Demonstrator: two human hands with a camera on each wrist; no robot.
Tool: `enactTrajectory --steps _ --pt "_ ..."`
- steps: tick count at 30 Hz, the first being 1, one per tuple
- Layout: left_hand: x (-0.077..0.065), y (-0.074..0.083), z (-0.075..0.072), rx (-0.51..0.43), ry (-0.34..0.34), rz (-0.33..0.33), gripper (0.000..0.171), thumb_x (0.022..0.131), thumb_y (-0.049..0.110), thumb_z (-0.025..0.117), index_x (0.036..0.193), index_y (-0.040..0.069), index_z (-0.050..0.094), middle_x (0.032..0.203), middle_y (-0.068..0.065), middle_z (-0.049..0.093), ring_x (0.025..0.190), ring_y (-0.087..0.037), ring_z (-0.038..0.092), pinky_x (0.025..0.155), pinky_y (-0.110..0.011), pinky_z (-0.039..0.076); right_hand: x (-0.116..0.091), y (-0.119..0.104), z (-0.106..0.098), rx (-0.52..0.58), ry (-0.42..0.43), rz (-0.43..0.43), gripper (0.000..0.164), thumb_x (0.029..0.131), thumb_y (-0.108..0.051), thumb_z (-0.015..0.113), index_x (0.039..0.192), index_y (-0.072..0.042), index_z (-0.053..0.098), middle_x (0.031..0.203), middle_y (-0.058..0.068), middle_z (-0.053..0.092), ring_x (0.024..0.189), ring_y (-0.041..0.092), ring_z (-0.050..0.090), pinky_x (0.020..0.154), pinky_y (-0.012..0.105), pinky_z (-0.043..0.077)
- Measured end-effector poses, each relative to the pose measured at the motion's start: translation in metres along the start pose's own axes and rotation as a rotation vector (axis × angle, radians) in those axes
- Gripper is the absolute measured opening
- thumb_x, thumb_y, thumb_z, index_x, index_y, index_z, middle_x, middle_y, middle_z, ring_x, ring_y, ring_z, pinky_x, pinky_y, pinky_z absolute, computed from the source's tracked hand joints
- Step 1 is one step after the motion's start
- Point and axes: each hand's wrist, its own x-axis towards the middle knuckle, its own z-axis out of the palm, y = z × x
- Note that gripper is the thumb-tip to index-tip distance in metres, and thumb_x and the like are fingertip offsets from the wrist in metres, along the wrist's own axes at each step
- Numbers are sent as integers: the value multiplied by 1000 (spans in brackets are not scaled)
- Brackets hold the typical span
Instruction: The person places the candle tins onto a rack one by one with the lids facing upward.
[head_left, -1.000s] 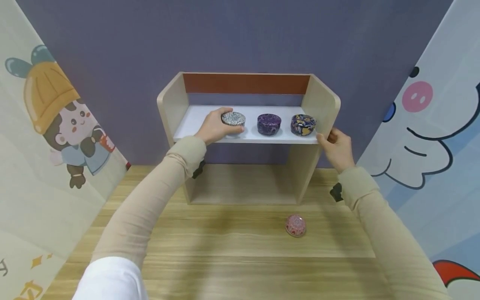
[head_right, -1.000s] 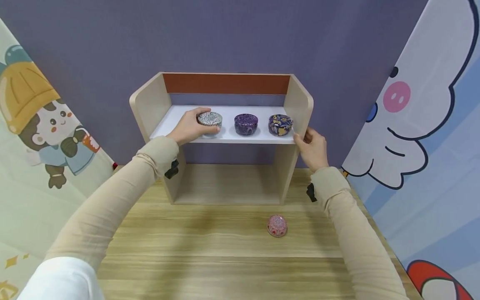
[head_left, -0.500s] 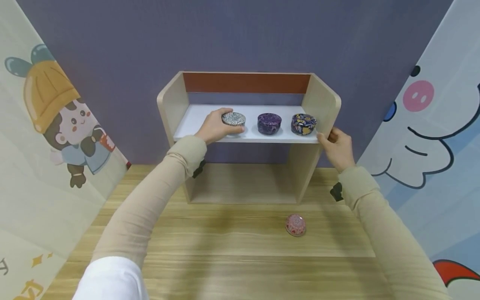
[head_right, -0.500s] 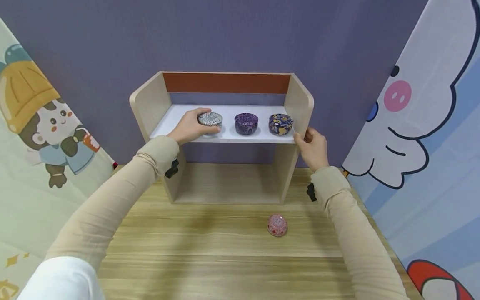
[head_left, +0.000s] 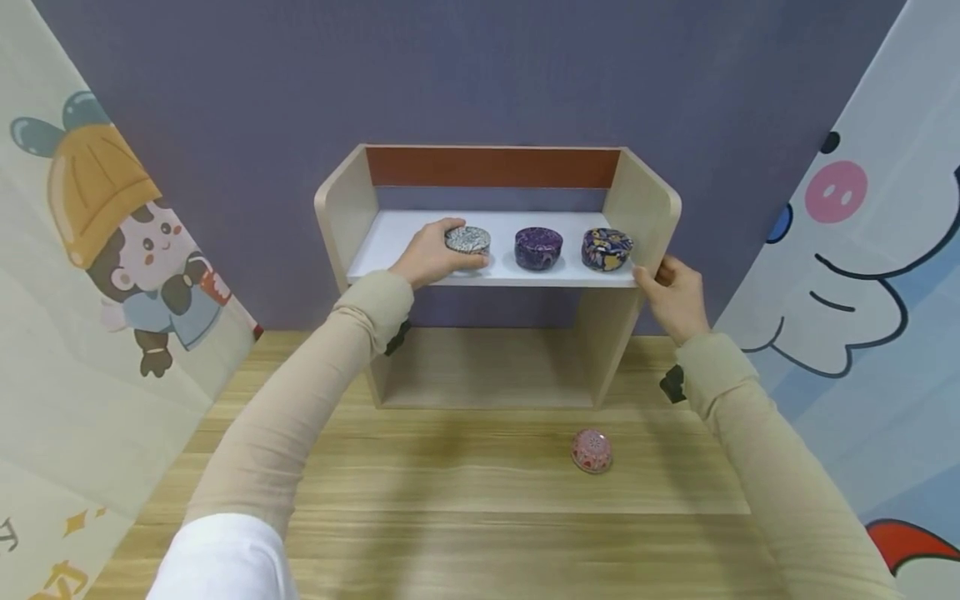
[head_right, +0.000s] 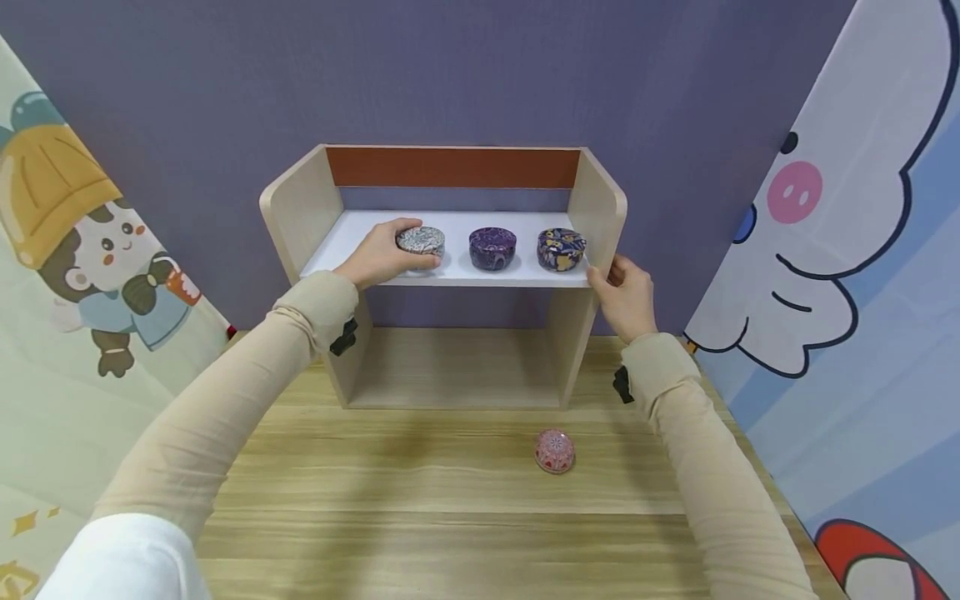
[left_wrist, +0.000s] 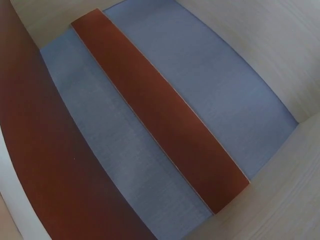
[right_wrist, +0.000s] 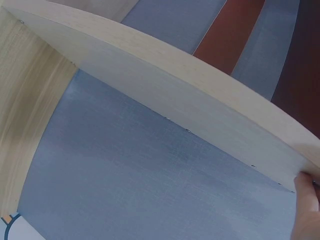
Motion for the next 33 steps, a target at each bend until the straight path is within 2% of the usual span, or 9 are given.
enactTrajectory --steps 7,11,14,18,21,26,33 --pt "-2 -1 0 -25 -11 -3 87 72 35 77 142 9 33 137 -11 43 112 -23 47 99 -35 40 -1 1 1 12 -12 13 51 92 -22 52 134 5 41 128 26 50 116 33 51 98 39 44" --pt "-1 0 0 -40 -21 -4 86 73 37 75 142 11 32 137 -9 42 109 -22 47 96 -35 42 -2 2 0 7 -3 2 50 92 -22 51 133 5 42 126 25 52 114 33 53 96 37 46" --pt "-1 -1 0 -62 -17 1 84 74 40 74 143 14 32 139 -4 43 114 -20 46 97 -33 41 -2 2 0 14 0 1 50 92 -22 52 133 4 43 126 25 53 113 32 53 96 37 46" --pt "-2 2 -5 -124 15 47 79 77 41 70 142 15 33 142 0 42 128 -16 40 106 -29 34 -1 -1 -1 31 -3 8 50 91 -21 53 133 4 43 126 26 52 114 32 53 97 39 45" --pt "-2 7 -9 -138 41 87 75 79 39 69 141 15 35 142 0 42 130 -17 39 108 -26 31 0 -2 -1 24 -4 13 50 91 -22 53 132 5 43 126 26 52 113 32 53 97 39 45" --pt "-2 18 -12 -93 64 142 68 82 39 66 139 16 38 142 2 43 130 -10 38 108 -18 28 0 0 -1 11 -6 27 49 91 -22 53 132 5 43 126 26 52 113 32 53 97 39 45" --pt "-12 39 -14 11 105 253 61 84 39 63 138 20 41 141 6 43 131 -9 36 109 -23 29 0 -1 -2 21 -14 16 51 91 -22 53 133 5 42 128 26 51 116 32 52 98 39 44"
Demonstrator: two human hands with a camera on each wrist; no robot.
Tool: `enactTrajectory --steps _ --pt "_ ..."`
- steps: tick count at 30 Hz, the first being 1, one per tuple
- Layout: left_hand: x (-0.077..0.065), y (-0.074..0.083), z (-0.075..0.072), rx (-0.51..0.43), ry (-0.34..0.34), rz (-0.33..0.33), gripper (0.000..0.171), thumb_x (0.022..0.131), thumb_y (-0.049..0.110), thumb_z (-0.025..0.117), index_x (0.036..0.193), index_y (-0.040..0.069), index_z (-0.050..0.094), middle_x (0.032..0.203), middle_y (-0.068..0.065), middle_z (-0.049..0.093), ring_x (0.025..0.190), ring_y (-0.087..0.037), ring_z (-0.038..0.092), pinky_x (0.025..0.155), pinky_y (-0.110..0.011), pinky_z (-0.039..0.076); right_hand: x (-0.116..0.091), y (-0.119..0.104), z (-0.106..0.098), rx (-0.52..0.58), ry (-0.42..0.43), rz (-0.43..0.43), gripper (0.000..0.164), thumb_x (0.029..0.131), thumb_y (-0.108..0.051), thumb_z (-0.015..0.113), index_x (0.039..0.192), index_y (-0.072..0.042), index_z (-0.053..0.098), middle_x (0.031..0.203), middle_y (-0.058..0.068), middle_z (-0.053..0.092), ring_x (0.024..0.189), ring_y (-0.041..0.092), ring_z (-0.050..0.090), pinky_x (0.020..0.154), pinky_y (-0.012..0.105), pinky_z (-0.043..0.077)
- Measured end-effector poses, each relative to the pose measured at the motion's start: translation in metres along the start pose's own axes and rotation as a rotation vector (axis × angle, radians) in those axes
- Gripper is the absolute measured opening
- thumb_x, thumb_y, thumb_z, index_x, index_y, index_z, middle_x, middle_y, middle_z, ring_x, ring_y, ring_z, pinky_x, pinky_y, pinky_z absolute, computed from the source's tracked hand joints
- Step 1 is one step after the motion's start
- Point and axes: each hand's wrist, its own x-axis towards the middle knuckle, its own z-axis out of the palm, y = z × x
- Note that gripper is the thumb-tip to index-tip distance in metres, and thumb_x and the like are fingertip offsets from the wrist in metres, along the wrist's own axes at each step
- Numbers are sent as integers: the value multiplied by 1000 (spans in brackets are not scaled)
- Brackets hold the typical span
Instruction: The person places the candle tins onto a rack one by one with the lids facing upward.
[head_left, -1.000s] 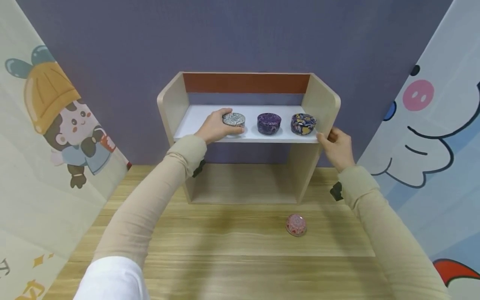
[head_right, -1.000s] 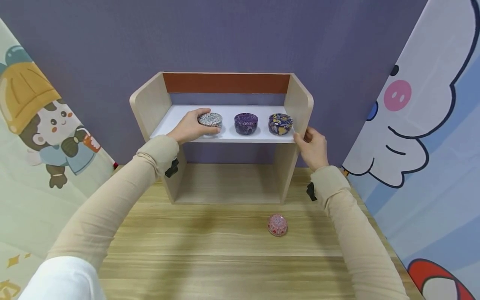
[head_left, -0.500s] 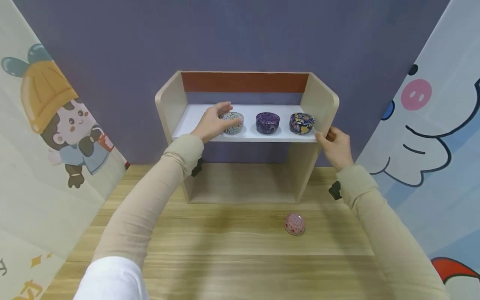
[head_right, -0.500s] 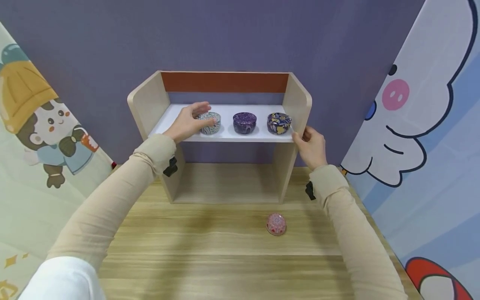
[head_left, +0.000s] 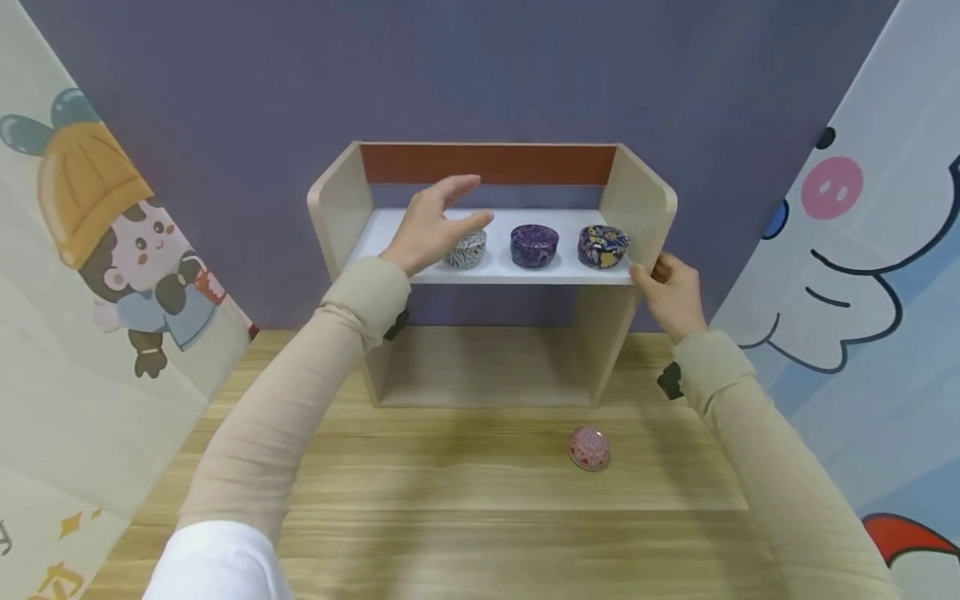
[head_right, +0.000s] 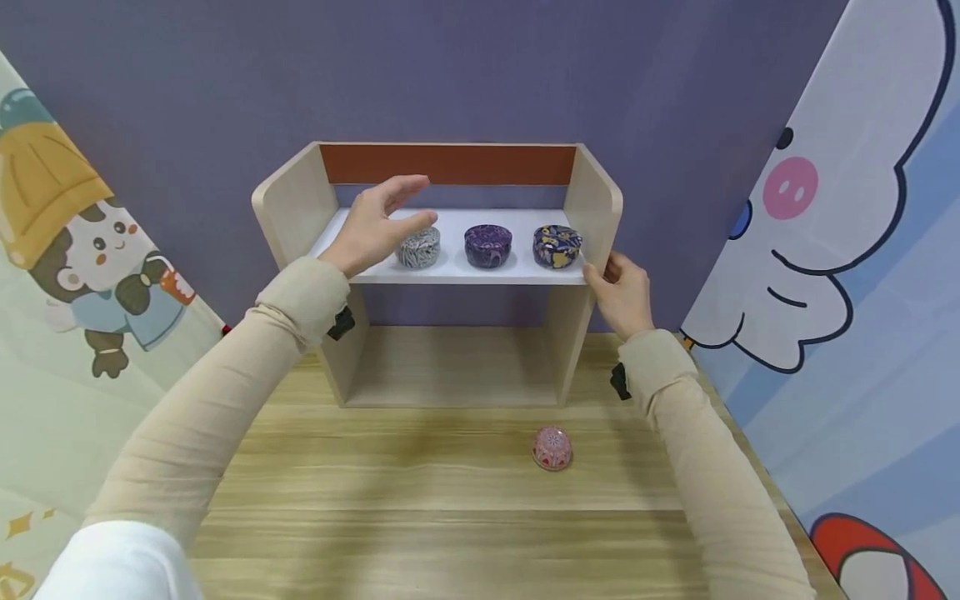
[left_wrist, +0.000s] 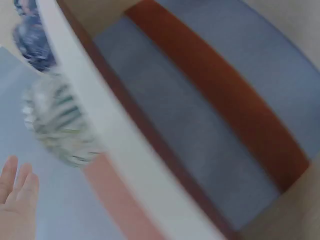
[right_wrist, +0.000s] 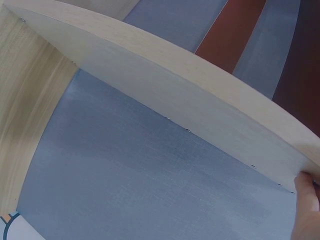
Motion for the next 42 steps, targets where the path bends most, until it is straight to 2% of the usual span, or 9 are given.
enactTrajectory --steps 5,9,13,17,20,23,27,34,42 --pt "-12 23 3 95 -18 123 58 85 40 61 137 21 42 140 6 44 131 -8 35 108 -23 29 0 -3 -1 -1 7 -5 50 91 -22 53 132 5 43 127 26 52 114 32 53 98 39 45" --pt "-24 37 11 126 -50 222 56 86 35 62 135 15 45 137 0 47 127 -15 42 105 -27 35 0 -4 -1 -5 2 -8 50 91 -22 53 132 5 43 127 26 52 113 31 53 97 38 45" --pt "-36 44 24 140 -87 310 51 86 27 63 131 8 49 132 -5 52 121 -20 48 102 -28 38 0 -4 -1 2 6 -5 50 91 -22 54 132 5 43 127 25 52 113 31 53 97 37 45" --pt "-50 44 40 159 -145 388 48 86 24 63 128 5 51 129 -7 54 121 -18 48 105 -26 35 0 -3 -1 -4 13 -7 49 91 -21 53 132 5 44 126 25 52 112 30 54 96 36 46" --pt "-61 42 53 195 -194 415 47 86 25 63 127 6 52 129 -7 54 121 -18 49 106 -26 34 0 -3 -1 -11 11 -9 49 91 -22 53 131 5 44 126 25 53 112 30 54 96 37 46" --pt "-72 39 65 230 -241 412 47 86 26 62 128 8 52 129 -5 54 122 -17 49 106 -26 35 1 -1 -1 -15 5 -4 50 91 -22 53 132 5 43 126 26 52 112 31 53 97 38 45" --pt "-84 29 84 280 -327 434 45 86 27 62 126 9 54 125 -3 57 117 -15 52 103 -27 39 0 0 0 -14 2 -1 50 92 -22 53 132 5 43 127 26 52 113 32 53 97 39 45" --pt "-106 2 123 496 -503 600 40 86 29 62 121 11 58 116 -2 59 107 -15 56 96 -26 45 -1 2 2 -15 -8 -2 52 92 -26 53 133 4 42 127 25 52 114 32 52 97 41 44" --pt "-123 -17 174 671 -558 780 30 88 28 59 115 15 61 118 2 60 109 -12 55 95 -22 45 0 1 1 -20 5 -1 51 91 -25 53 132 4 44 126 25 53 113 31 53 96 40 46"
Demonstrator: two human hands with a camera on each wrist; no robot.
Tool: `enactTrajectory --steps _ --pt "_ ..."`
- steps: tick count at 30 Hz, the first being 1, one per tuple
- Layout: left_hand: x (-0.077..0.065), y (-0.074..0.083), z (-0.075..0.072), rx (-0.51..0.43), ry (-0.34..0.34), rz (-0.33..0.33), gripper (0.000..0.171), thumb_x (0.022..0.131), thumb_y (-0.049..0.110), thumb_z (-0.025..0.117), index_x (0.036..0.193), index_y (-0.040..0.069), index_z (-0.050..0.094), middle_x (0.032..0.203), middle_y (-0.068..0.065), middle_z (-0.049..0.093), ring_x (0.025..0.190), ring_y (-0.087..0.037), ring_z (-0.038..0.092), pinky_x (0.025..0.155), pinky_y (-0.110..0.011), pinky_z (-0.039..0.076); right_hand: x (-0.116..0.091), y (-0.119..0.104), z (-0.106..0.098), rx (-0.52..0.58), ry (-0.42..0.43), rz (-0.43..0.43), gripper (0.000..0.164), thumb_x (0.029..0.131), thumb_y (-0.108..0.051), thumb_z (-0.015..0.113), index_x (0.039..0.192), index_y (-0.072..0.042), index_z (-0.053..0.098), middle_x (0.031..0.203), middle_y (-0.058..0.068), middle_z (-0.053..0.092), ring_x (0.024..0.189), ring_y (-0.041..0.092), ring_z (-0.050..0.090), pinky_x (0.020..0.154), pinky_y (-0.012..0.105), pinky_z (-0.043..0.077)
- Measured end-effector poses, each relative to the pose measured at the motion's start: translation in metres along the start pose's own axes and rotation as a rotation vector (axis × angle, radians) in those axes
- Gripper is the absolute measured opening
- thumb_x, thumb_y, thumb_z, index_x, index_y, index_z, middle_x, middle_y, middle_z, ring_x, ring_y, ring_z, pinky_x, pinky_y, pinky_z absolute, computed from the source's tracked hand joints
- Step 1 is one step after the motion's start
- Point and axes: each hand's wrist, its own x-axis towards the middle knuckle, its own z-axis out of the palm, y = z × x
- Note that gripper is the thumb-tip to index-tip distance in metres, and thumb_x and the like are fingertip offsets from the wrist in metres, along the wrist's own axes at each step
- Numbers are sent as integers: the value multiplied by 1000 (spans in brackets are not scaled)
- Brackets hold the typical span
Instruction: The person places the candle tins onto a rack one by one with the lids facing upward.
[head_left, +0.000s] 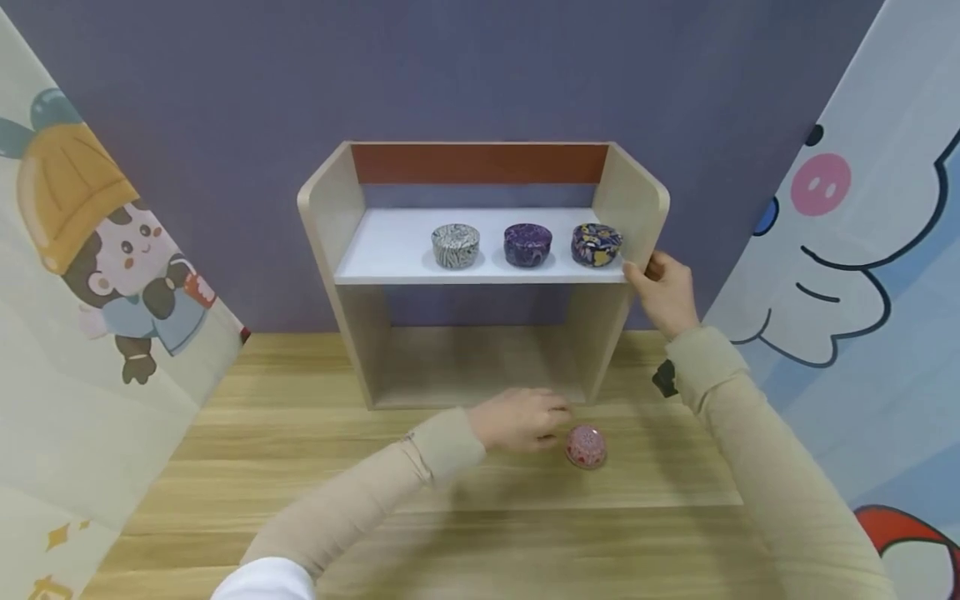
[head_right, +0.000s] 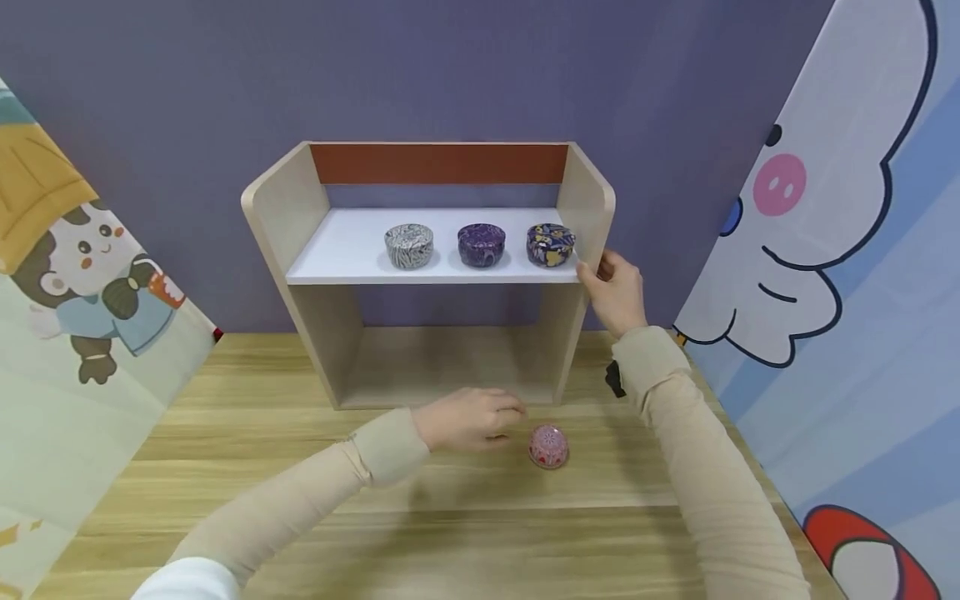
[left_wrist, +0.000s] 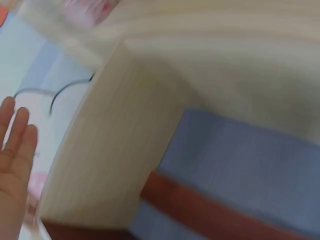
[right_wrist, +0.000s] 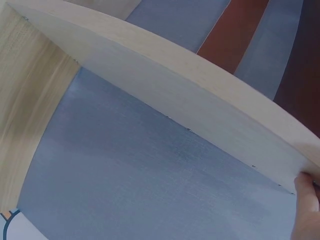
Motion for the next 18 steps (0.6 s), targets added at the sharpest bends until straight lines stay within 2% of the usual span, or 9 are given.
enactTrajectory --steps 6,10,13,18 --pt "10 13 38 41 -13 56 26 90 26 56 114 18 62 121 2 60 113 -13 55 97 -22 44 1 1 0 -10 -9 -2 52 92 -27 53 133 4 43 126 25 53 113 31 54 96 41 46" --pt "20 18 57 56 -45 71 31 89 25 58 119 19 60 125 3 57 116 -14 53 99 -22 42 1 2 0 -10 -9 0 52 91 -26 53 133 4 42 127 25 52 114 32 53 97 41 45" --pt "28 18 71 90 -45 84 33 89 25 58 122 21 58 129 4 54 119 -12 51 102 -21 39 1 1 0 1 -3 -4 51 92 -25 53 133 4 42 127 25 52 115 32 53 97 40 45" --pt "40 18 93 113 2 124 32 93 24 52 125 22 57 132 4 52 124 -14 47 106 -21 34 0 0 1 18 -5 1 51 92 -23 52 133 3 42 127 25 52 115 32 52 98 40 44"
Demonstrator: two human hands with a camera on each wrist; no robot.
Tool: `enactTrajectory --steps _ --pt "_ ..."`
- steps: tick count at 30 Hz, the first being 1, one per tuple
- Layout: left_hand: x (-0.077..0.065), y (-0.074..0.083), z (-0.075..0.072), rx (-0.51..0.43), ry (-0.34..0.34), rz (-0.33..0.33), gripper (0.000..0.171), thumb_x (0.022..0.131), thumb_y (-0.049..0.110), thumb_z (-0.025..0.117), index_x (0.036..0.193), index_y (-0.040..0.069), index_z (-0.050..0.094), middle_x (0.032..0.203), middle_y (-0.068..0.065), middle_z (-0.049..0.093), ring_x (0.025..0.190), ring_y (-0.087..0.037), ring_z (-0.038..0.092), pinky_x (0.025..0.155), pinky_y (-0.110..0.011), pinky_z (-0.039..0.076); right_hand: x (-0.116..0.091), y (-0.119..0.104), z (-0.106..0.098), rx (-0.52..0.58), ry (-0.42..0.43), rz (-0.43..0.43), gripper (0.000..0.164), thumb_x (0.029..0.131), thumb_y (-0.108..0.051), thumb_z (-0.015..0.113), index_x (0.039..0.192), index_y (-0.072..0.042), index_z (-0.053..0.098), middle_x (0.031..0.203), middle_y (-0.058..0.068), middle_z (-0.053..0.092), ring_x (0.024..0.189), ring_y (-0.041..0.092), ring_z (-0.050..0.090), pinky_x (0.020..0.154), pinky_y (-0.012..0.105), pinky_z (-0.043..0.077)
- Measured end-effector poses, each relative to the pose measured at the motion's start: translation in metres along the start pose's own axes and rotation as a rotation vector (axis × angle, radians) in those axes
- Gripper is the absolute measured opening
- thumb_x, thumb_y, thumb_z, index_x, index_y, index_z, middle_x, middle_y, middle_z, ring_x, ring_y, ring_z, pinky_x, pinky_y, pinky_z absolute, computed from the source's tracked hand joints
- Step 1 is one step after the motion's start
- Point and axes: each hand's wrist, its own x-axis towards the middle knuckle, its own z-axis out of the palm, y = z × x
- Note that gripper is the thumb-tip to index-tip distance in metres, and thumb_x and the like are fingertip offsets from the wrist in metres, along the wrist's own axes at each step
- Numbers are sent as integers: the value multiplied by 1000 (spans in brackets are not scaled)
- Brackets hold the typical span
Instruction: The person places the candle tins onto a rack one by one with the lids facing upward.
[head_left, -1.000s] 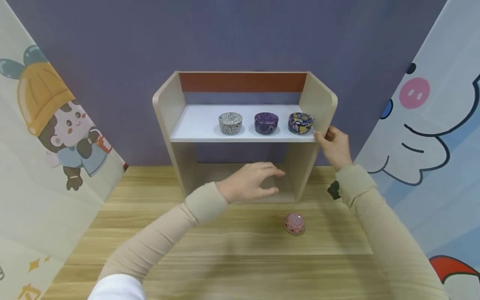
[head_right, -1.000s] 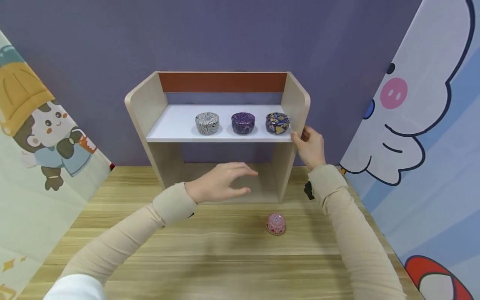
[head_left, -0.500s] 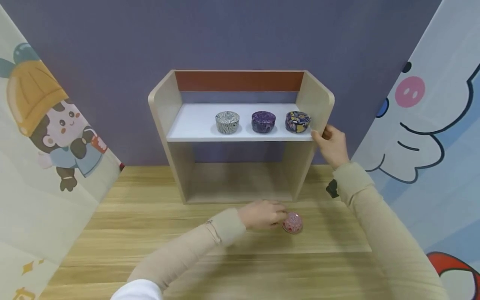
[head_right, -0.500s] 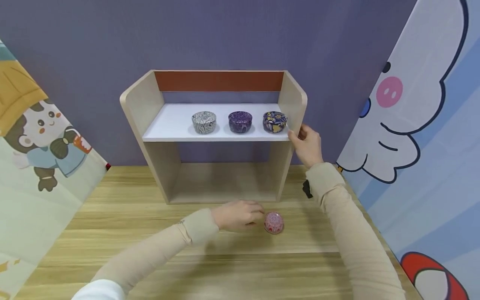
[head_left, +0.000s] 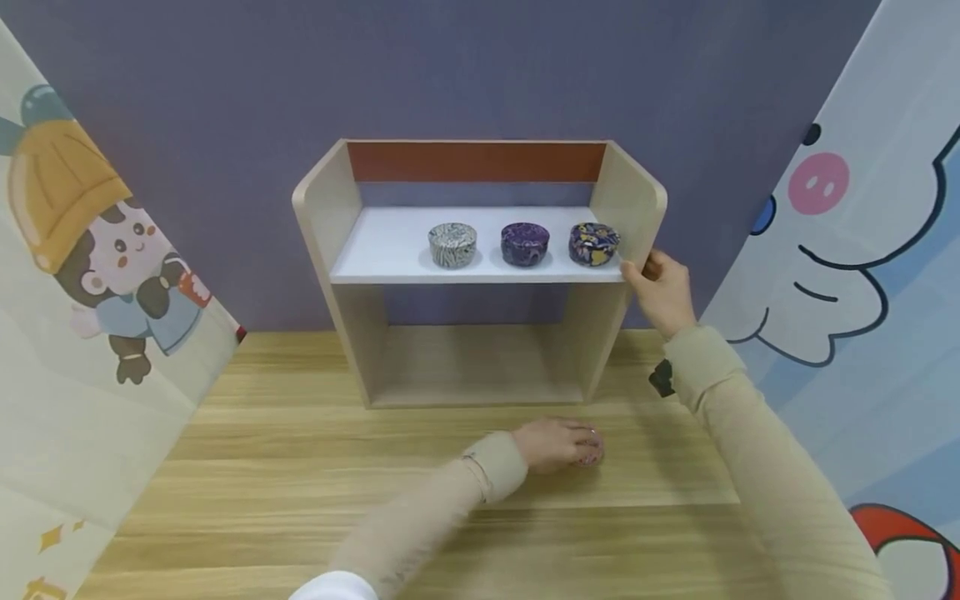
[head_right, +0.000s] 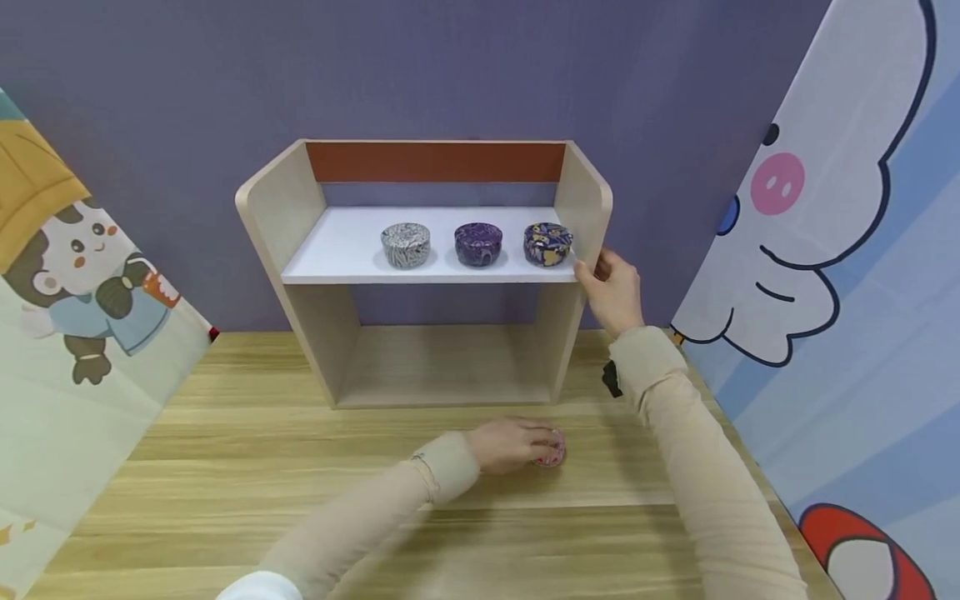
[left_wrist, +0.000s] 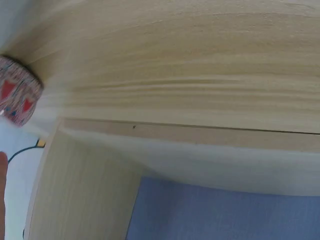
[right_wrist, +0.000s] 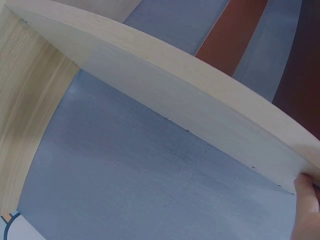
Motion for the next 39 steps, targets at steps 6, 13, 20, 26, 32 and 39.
enactTrajectory --steps 6,13,20,26,32,39 --pt "11 4 15 132 -80 9 35 94 22 48 129 27 50 137 4 47 128 -14 42 108 -22 32 1 0 1 -1 0 5 51 91 -23 53 133 3 42 127 25 52 114 32 53 98 40 44" --pt "27 14 24 221 -278 -92 50 89 21 58 132 36 36 142 8 33 132 -13 32 107 -25 33 2 1 2 2 -6 -5 51 91 -24 54 133 4 43 127 25 52 115 31 52 98 40 44" --pt "35 23 33 301 -309 -171 52 86 23 62 127 38 33 139 9 31 131 -13 32 101 -23 39 0 -1 0 4 -6 -3 51 91 -23 53 133 4 43 128 25 51 117 30 51 99 40 43" --pt "39 27 31 352 -367 -181 54 86 29 61 130 38 31 137 7 31 127 -13 35 98 -22 41 0 0 -1 8 -9 3 51 91 -23 53 134 4 41 129 25 50 117 31 51 99 40 43" --pt "38 31 26 377 -377 -190 52 88 27 59 131 39 33 135 7 34 125 -13 38 94 -21 44 0 2 0 12 -14 13 51 91 -23 53 134 3 41 129 25 50 117 31 51 99 40 43" --pt "38 33 19 385 -319 -220 40 90 24 56 126 39 47 127 6 45 117 -13 47 86 -20 49 0 0 0 20 -4 4 51 92 -23 53 133 4 42 128 25 51 116 31 52 99 40 44"
